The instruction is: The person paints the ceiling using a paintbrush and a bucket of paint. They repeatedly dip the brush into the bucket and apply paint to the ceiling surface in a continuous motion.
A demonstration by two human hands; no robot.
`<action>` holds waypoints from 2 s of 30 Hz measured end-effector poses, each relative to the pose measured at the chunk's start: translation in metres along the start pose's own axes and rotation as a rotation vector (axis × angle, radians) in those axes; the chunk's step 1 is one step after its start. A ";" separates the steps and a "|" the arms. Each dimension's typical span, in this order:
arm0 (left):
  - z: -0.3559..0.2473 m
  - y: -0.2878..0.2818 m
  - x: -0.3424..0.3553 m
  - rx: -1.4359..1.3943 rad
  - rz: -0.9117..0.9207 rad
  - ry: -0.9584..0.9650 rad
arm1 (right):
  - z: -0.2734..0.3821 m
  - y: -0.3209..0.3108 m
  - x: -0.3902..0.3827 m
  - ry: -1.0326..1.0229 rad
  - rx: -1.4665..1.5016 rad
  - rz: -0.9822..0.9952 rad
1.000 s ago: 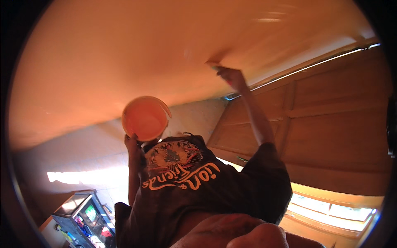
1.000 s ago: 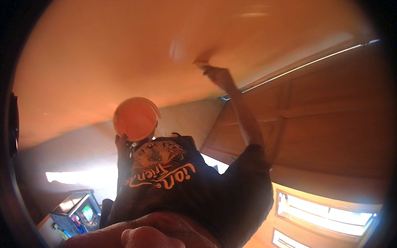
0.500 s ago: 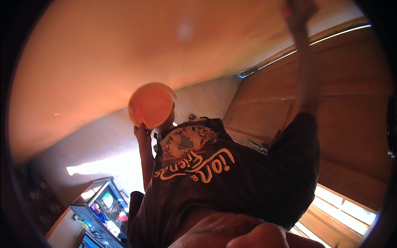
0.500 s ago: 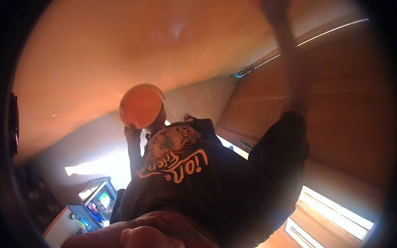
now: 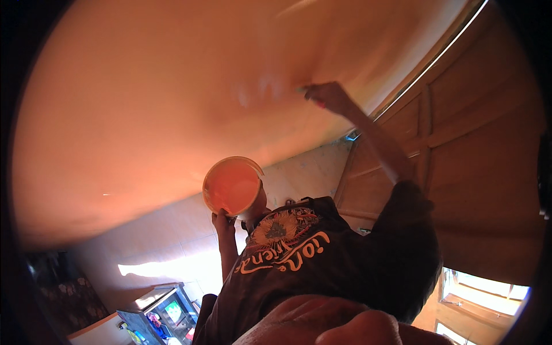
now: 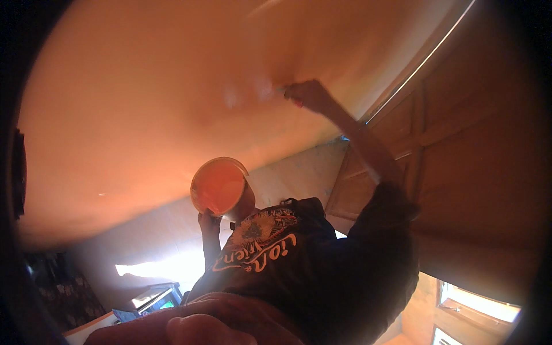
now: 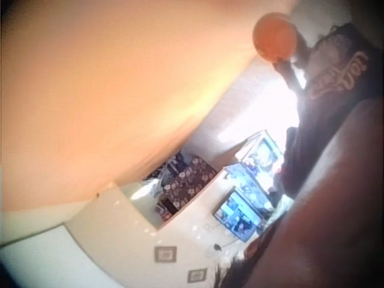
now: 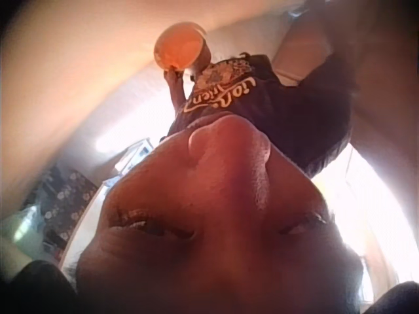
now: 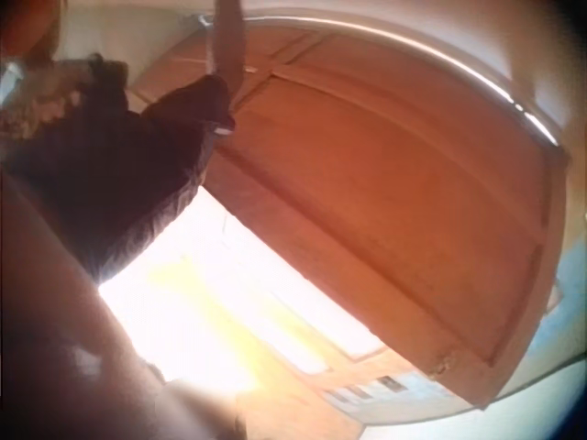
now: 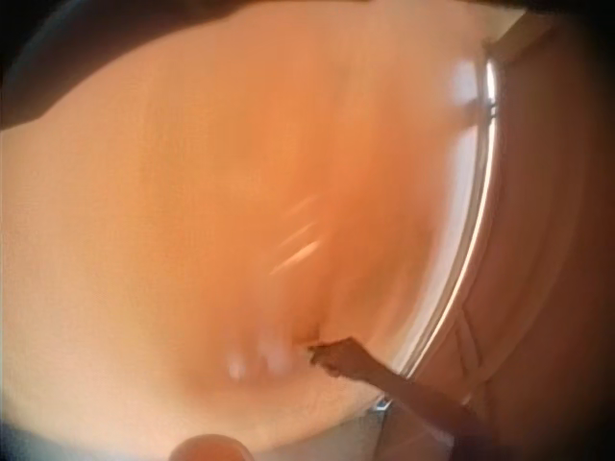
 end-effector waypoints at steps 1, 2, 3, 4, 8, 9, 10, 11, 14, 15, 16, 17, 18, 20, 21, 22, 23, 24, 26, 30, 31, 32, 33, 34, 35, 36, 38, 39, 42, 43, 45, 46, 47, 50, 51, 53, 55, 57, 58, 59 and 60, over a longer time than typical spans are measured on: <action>0.002 0.002 0.005 0.007 0.015 0.003 | 0.000 -0.044 0.004 -0.080 -0.010 -0.185; 0.003 0.000 0.007 0.006 0.016 0.013 | 0.001 -0.092 0.013 -0.095 0.111 -0.247; 0.004 -0.001 0.009 0.002 0.016 0.022 | 0.003 -0.142 0.021 -0.157 -0.072 -0.340; 0.005 -0.004 0.010 -0.014 0.027 0.026 | 0.006 -0.188 0.030 -0.174 -0.181 -0.384; 0.003 0.000 0.031 -0.039 0.053 0.036 | -0.006 -0.327 0.048 -0.166 -0.326 -0.690; 0.001 0.006 0.031 -0.039 0.063 0.030 | -0.004 -0.353 0.070 -0.296 -0.200 -0.776; -0.001 0.013 0.032 -0.040 0.071 0.025 | 0.002 -0.370 0.081 -0.429 -0.071 -0.857; -0.005 0.014 0.033 -0.020 0.092 0.056 | 0.011 -0.355 0.078 -0.358 -0.272 -0.946; -0.007 0.007 0.016 0.058 0.008 0.046 | 0.007 -0.237 0.068 -0.089 -0.570 -0.981; -0.007 0.003 0.019 0.070 0.033 0.061 | -0.004 -0.187 0.060 -0.071 -0.491 -0.950; -0.006 0.004 0.025 0.081 0.068 0.070 | -0.016 -0.142 0.049 -0.047 -0.425 -0.921; -0.002 0.008 0.029 0.086 0.106 0.076 | -0.020 -0.082 0.032 0.032 -0.419 -0.841; -0.001 0.025 0.024 0.069 0.128 0.113 | -0.031 -0.025 0.008 0.112 -0.286 -0.785; 0.001 0.015 0.033 0.059 0.134 0.120 | -0.010 0.062 -0.026 0.169 -0.008 -0.619; 0.001 0.024 0.030 0.039 0.196 0.103 | -0.003 0.097 -0.044 0.141 -0.001 -0.612; 0.001 0.024 0.028 0.039 0.192 0.095 | 0.009 0.125 -0.053 0.198 0.110 -0.566; 0.001 0.025 0.027 0.042 0.187 0.087 | 0.016 0.150 -0.059 0.338 0.220 -0.312; -0.001 0.023 0.027 0.052 0.182 0.080 | 0.027 0.174 -0.071 0.478 0.330 -0.056; -0.001 0.023 0.035 0.080 0.172 0.080 | 0.045 0.181 -0.102 0.474 0.282 -0.376; 0.004 0.022 0.045 0.117 0.201 0.070 | 0.073 0.223 -0.178 1.090 1.161 -0.864; 0.004 0.031 0.032 0.146 0.213 0.044 | 0.084 0.229 -0.197 1.186 1.324 -0.926; 0.002 0.040 0.015 0.177 0.218 0.024 | 0.095 0.229 -0.208 1.280 1.498 -0.979; -0.002 0.051 0.003 0.223 0.169 0.019 | 0.104 0.225 -0.211 1.349 1.564 -0.987; -0.001 0.054 0.005 0.222 0.216 0.022 | 0.119 0.218 -0.218 1.423 1.626 -0.989; 0.000 0.056 0.009 0.222 0.264 0.024 | 0.132 0.212 -0.224 1.499 1.686 -0.991; 0.005 0.060 0.013 0.229 0.317 0.014 | 0.141 0.201 -0.225 1.455 1.668 -0.934; 0.009 0.052 0.026 0.336 0.272 -0.012 | 0.154 0.191 -0.210 1.319 1.653 -0.821; 0.016 0.063 0.030 0.351 0.319 -0.046 | 0.153 0.187 -0.204 1.229 1.474 -0.707; 0.035 0.072 0.027 0.374 0.311 -0.070 | 0.171 0.158 -0.169 0.984 1.177 -0.298; 0.041 0.079 0.019 0.396 0.316 -0.085 | 0.177 0.156 -0.159 0.947 1.008 -0.141; 0.048 0.087 0.005 0.414 0.313 -0.103 | 0.194 0.160 -0.144 0.824 0.716 0.046; 0.055 0.091 -0.001 0.399 0.305 -0.111 | 0.200 0.164 -0.139 0.737 0.587 0.086; 0.058 0.095 -0.007 0.396 0.315 -0.139 | 0.205 0.169 -0.134 0.647 0.459 0.124; 0.074 0.111 -0.023 0.406 0.331 -0.153 | 0.200 0.204 -0.146 0.593 0.559 0.308; 0.077 0.116 -0.021 0.427 0.380 -0.066 | 0.195 0.207 -0.142 0.565 0.529 0.295; 0.085 0.118 -0.023 0.512 0.464 0.039 | 0.197 0.207 -0.149 0.582 0.485 0.305; 0.084 0.127 -0.056 0.525 0.465 0.032 | 0.194 0.226 -0.165 0.531 0.433 0.362; 0.087 0.118 -0.066 0.503 0.467 0.062 | 0.201 0.235 -0.175 0.448 0.406 0.379; 0.087 0.118 -0.070 0.506 0.480 0.069 | 0.201 0.235 -0.175 0.409 0.387 0.356; 0.089 0.119 -0.076 0.509 0.496 0.074 | 0.200 0.234 -0.177 0.371 0.368 0.335; 0.087 0.116 -0.078 0.531 0.516 0.083 | 0.204 0.242 -0.178 0.367 0.362 0.327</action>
Point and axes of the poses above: each hand's wrist, its own x-axis towards the middle knuckle, its own y-axis out of the palm, z = x × y, the point moved 6 cm from there along x, towards the middle knuckle, and after that the axes turned 10 degrees about -x, right-handed, at the moved point
